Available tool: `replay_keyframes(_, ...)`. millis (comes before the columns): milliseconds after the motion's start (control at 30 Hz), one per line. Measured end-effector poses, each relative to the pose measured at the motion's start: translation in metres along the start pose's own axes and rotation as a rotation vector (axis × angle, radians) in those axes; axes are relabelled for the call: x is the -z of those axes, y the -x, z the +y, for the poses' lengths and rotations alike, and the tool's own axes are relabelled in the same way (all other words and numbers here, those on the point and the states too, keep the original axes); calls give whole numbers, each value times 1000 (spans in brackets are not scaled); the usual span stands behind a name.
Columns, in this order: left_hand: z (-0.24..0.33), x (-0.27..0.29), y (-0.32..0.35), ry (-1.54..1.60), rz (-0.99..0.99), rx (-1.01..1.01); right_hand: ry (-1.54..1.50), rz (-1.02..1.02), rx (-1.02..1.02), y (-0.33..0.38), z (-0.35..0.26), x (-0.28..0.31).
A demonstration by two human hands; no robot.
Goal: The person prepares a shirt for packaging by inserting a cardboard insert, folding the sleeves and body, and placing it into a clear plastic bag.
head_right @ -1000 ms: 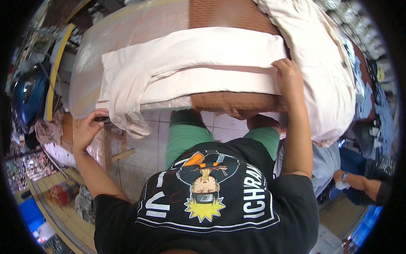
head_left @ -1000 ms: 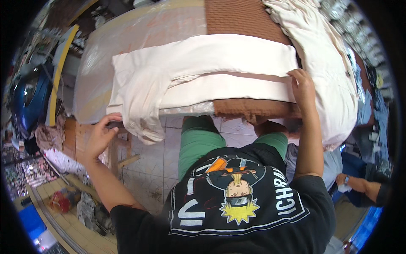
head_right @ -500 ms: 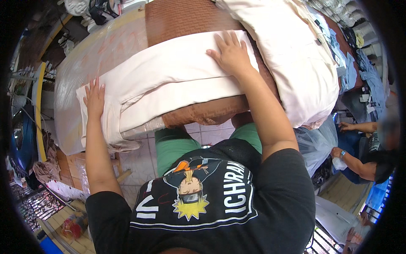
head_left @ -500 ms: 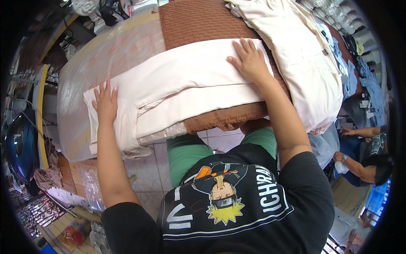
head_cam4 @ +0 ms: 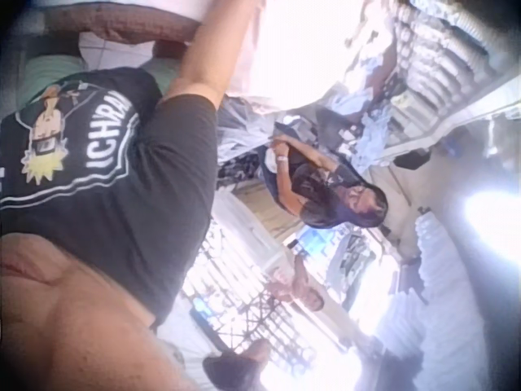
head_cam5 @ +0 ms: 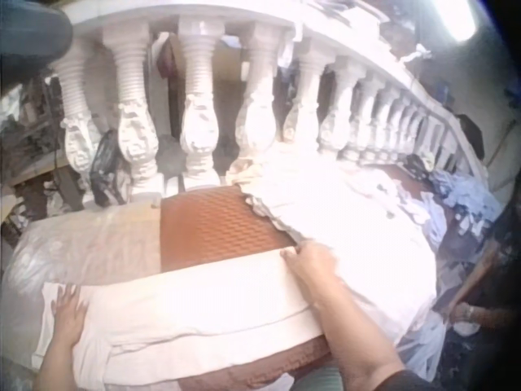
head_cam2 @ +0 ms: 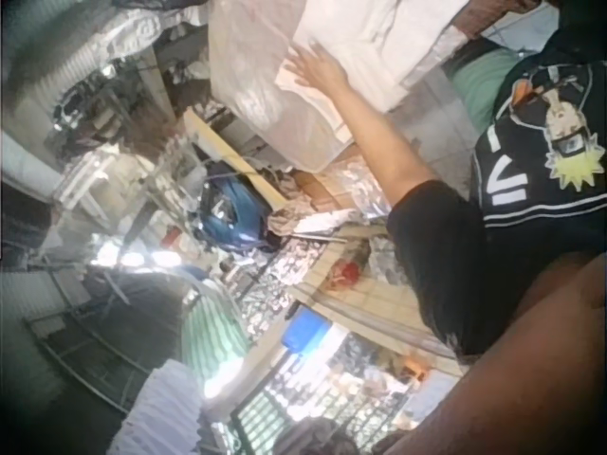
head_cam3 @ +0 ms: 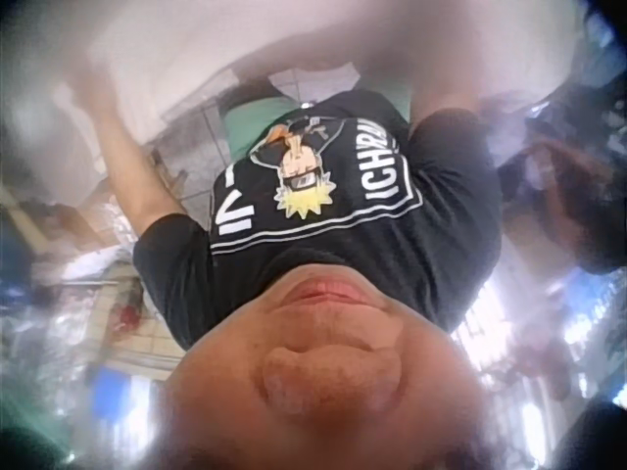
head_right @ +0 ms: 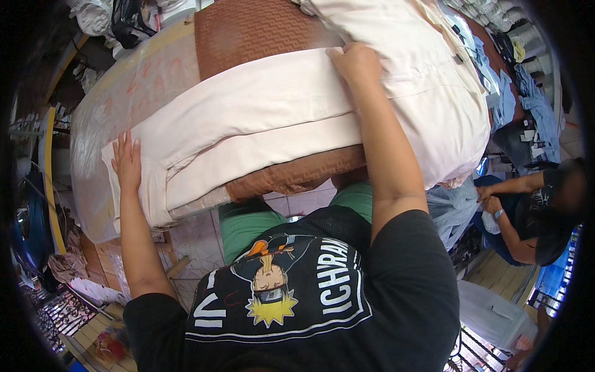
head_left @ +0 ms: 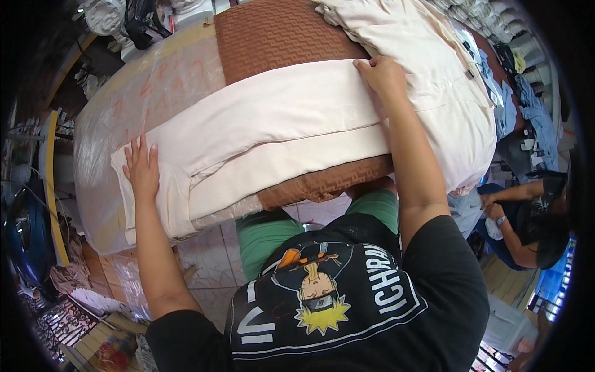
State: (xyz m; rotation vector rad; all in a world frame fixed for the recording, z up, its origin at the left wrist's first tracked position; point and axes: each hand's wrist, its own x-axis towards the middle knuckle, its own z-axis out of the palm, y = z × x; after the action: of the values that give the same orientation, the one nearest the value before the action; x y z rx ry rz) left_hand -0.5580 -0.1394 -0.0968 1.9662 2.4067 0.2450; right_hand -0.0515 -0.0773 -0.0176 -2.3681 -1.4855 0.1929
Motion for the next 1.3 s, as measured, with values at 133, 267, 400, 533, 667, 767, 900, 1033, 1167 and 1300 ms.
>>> replay_keyframes(133,-2,-2,0,-27,-8,14,-193,-2,89,17,-5,4)
replay_keyframes(267,0,0,2,-16,-11,17,-81,122,375,55,-3,2)
replay_keyframes(400,1,1,2,4,-3,17,-56,181,534,68,0,-8)
replay_keyframes(533,-1,-2,0,1,6,6,-48,232,669,60,11,-22)
replay_keyframes(667,0,0,1,0,10,6,66,227,489,57,15,-24)
replay_keyframes(767,0,0,2,-1,5,16,31,111,337,50,14,-11)
replay_keyframes(900,-3,-2,1,0,10,7,-50,91,219,33,1,-7)
replay_keyframes(1033,-5,-4,-1,23,16,4,-379,63,-3,-6,8,-26)
replay_keyframes(1167,-1,-1,1,31,5,5,-798,48,-210,-18,18,-35)
replay_keyframes(1300,-2,-1,2,26,9,7,-859,73,-161,-17,22,-35)
